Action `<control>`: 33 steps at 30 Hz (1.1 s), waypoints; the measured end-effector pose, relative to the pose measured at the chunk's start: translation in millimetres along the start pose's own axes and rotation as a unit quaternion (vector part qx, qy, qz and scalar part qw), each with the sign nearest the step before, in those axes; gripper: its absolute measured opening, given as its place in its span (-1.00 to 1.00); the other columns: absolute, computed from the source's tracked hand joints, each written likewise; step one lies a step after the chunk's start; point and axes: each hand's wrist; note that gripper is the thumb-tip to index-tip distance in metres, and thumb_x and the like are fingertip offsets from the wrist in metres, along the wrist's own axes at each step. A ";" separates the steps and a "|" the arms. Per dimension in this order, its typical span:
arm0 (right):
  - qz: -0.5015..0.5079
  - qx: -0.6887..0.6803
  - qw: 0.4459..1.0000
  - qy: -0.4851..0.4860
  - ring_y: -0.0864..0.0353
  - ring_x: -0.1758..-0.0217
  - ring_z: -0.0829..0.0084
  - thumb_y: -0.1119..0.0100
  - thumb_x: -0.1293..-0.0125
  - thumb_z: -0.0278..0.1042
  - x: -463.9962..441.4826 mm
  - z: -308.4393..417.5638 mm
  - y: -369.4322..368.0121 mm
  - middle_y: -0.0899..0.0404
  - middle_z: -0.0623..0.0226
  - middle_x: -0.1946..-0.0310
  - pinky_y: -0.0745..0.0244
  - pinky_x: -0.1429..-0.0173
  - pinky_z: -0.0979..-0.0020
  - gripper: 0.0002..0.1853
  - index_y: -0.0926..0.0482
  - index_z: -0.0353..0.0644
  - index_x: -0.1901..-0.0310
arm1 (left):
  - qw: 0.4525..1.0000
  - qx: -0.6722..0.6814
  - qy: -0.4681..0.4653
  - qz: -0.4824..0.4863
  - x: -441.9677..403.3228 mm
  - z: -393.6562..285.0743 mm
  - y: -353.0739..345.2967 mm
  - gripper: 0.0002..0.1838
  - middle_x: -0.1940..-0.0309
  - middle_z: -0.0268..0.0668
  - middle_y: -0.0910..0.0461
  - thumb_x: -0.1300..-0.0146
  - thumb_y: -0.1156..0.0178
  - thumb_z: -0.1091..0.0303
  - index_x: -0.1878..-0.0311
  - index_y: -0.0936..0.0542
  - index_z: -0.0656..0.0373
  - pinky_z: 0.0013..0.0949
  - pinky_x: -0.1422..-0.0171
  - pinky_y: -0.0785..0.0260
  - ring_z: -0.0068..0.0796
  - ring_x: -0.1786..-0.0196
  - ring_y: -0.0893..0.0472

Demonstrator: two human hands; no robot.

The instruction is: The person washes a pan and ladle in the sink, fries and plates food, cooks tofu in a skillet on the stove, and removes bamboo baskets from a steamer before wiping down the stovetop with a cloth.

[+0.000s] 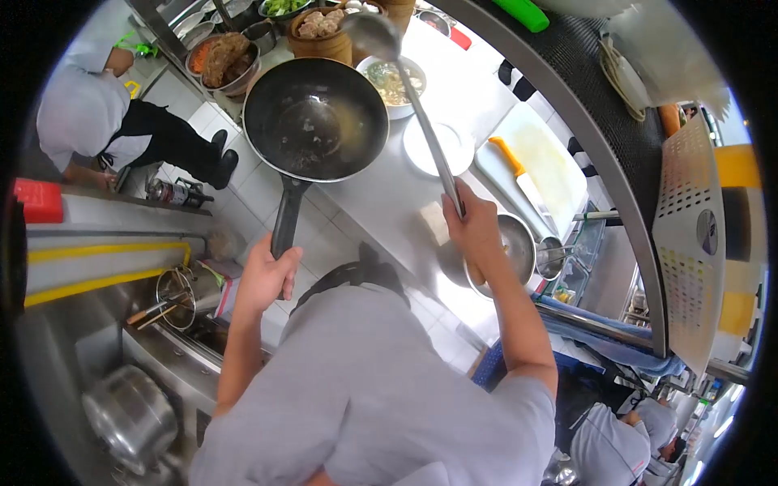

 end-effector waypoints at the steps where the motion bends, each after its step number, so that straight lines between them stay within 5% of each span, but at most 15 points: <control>1: -0.004 -0.002 1.000 -0.003 -0.59 0.49 -0.08 -0.15 -0.33 -0.28 1.5 2.2 3.9 -0.54 -0.06 0.58 -0.45 0.42 0.12 -0.67 -0.52 -0.27 -0.04 | 1.000 -0.009 -0.002 0.002 -2.5 -0.7 -0.2 -0.83 0.70 -0.38 -0.40 -0.34 -0.13 0.40 0.27 -0.36 0.25 -0.45 0.72 -0.26 -0.60 0.77 -0.39; 8: 0.065 0.054 0.996 0.041 -0.60 0.52 -0.04 -0.19 -0.32 -0.30 11.9 -16.9 2.7 -0.55 -0.12 0.55 -0.49 0.35 0.20 -0.64 -0.55 -0.36 -0.05 | 1.000 -0.018 -0.013 -0.002 -6.1 -4.1 -10.1 -0.84 0.70 -0.37 -0.40 -0.34 -0.13 0.40 0.26 -0.37 0.27 -0.46 0.71 -0.29 -0.59 0.76 -0.40; 14: 0.173 0.030 0.984 -0.039 -0.54 0.72 0.33 -0.12 -0.38 -0.27 47.0 -4.4 25.0 -0.53 0.10 0.67 -0.42 0.53 0.35 -0.62 -0.52 -0.41 -0.08 | 0.998 -0.043 -0.006 -0.037 -1.7 -11.2 -20.0 -0.83 0.70 -0.35 -0.42 -0.35 -0.13 0.40 0.29 -0.38 0.26 -0.46 0.71 -0.29 -0.57 0.75 -0.44; 16: 0.257 -0.234 0.902 -0.256 -0.41 0.81 0.54 -0.04 -0.44 -0.25 59.4 13.8 41.8 -0.46 0.30 0.70 -0.30 0.66 0.51 -0.61 -0.52 -0.47 -0.06 | 0.997 -0.060 0.012 -0.045 0.8 -12.5 -24.8 -0.83 0.70 -0.35 -0.42 -0.35 -0.13 0.41 0.29 -0.38 0.27 -0.45 0.71 -0.28 -0.57 0.76 -0.44; 18: 0.257 -0.282 0.884 -0.270 -0.35 0.86 0.58 0.00 -0.48 -0.23 62.8 22.3 55.1 -0.44 0.37 0.66 -0.24 0.77 0.60 -0.60 -0.51 -0.50 -0.04 | 0.997 -0.055 0.015 -0.048 0.9 -11.8 -29.4 -0.83 0.70 -0.36 -0.41 -0.36 -0.12 0.41 0.29 -0.38 0.26 -0.45 0.72 -0.27 -0.58 0.76 -0.42; 21: 0.250 -0.517 0.728 -0.375 -0.35 0.89 0.58 -0.04 -0.48 -0.20 64.9 25.2 77.1 -0.46 0.30 0.64 -0.28 0.84 0.60 -0.55 -0.45 -0.52 -0.10 | 0.999 -0.028 0.015 -0.043 2.6 -10.6 -35.9 -0.84 0.70 -0.37 -0.39 -0.36 -0.13 0.41 0.30 -0.38 0.25 -0.46 0.73 -0.24 -0.59 0.78 -0.39; 26: 0.251 -0.535 0.719 -0.367 -0.35 0.87 0.62 -0.05 -0.45 -0.20 57.1 32.4 99.2 -0.44 0.36 0.62 -0.20 0.82 0.63 -0.57 -0.49 -0.46 -0.11 | 0.998 0.054 0.026 -0.036 7.7 -10.4 -45.7 -0.83 0.70 -0.40 -0.37 -0.35 -0.14 0.41 0.30 -0.38 0.23 -0.47 0.74 -0.20 -0.62 0.79 -0.34; 33: 0.170 -0.515 0.799 -0.259 -0.28 0.85 0.69 0.02 -0.43 -0.26 13.1 18.5 94.6 -0.43 0.40 0.62 -0.15 0.81 0.66 -0.60 -0.50 -0.43 -0.10 | 0.992 0.106 0.063 -0.033 28.0 -1.9 -47.9 -0.82 0.70 -0.41 -0.37 -0.31 -0.19 0.40 0.27 -0.39 0.23 -0.48 0.74 -0.20 -0.63 0.79 -0.33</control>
Point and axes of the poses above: each hand's wrist, its own x-axis away from the middle knuckle, its own y-axis out of the back of the hand, z = x × y
